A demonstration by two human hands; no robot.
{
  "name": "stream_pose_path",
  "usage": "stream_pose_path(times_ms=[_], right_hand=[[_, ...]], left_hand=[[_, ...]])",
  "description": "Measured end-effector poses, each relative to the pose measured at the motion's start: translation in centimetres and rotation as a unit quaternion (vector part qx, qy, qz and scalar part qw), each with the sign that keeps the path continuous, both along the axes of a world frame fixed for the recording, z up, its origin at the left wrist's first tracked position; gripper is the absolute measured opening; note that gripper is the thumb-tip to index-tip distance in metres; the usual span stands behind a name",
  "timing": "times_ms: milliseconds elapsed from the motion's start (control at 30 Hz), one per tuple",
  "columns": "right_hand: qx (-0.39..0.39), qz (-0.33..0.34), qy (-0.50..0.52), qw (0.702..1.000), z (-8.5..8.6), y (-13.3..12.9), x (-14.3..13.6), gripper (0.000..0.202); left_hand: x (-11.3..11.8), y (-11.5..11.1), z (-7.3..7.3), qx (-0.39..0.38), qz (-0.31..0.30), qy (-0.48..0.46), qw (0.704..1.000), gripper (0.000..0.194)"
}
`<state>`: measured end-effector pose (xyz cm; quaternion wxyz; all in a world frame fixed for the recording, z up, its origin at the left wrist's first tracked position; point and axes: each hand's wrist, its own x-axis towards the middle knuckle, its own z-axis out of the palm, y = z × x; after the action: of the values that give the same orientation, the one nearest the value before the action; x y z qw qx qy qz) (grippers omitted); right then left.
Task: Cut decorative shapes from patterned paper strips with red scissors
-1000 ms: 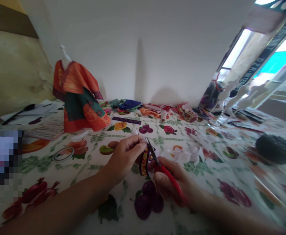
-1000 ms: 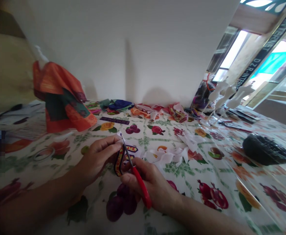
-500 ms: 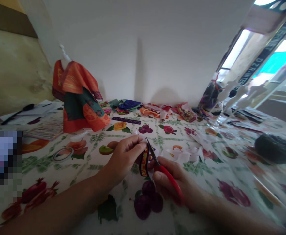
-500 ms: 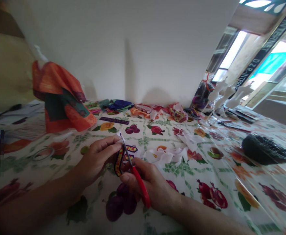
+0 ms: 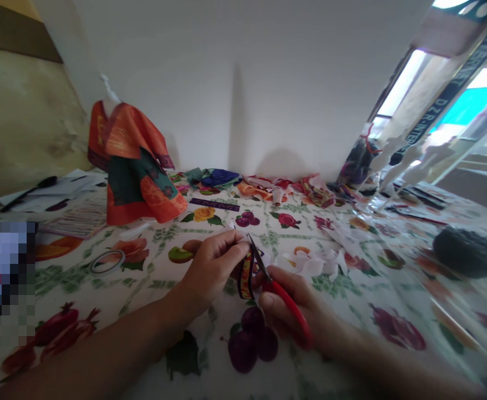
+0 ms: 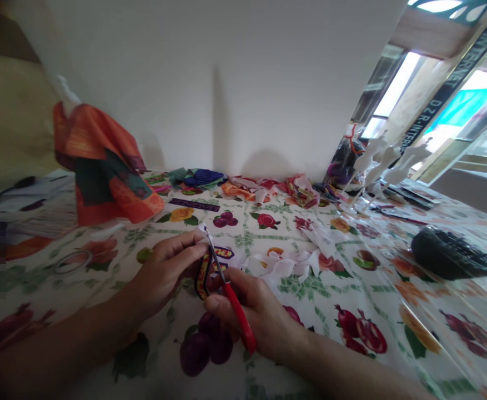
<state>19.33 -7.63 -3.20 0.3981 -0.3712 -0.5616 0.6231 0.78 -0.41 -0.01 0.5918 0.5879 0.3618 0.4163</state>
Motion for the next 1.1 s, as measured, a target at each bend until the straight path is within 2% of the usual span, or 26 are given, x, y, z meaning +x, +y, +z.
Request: stream_pose_path(times_ms=[233,600,833,1100], right_hand=[[-0.016,0.000,-0.005,1.000,0.37,-0.13,-0.11,0.044],[-0.027,0.001,0.018,0.999,-0.27,-0.10,-0.11,0.041],[-0.023,0.000,-0.005,1.000,0.30,-0.17,-0.15,0.045],[-0.014,-0.009,-0.028,0.999,0.45,0.11,0.09,0.048]], left_hand=[[0.07,-0.16,-0.01,0.000,0.002,-0.008,1.000,0.028],[-0.01,-0.09,-0.16,-0.011,-0.008,-0.019,1.000,0.029],[-0.01,-0.10,-0.02,-0.023,-0.005,-0.022,0.999,0.027],[0.03,-0.03,0.40,-0.085,-0.017,-0.084,0.993,0.019]])
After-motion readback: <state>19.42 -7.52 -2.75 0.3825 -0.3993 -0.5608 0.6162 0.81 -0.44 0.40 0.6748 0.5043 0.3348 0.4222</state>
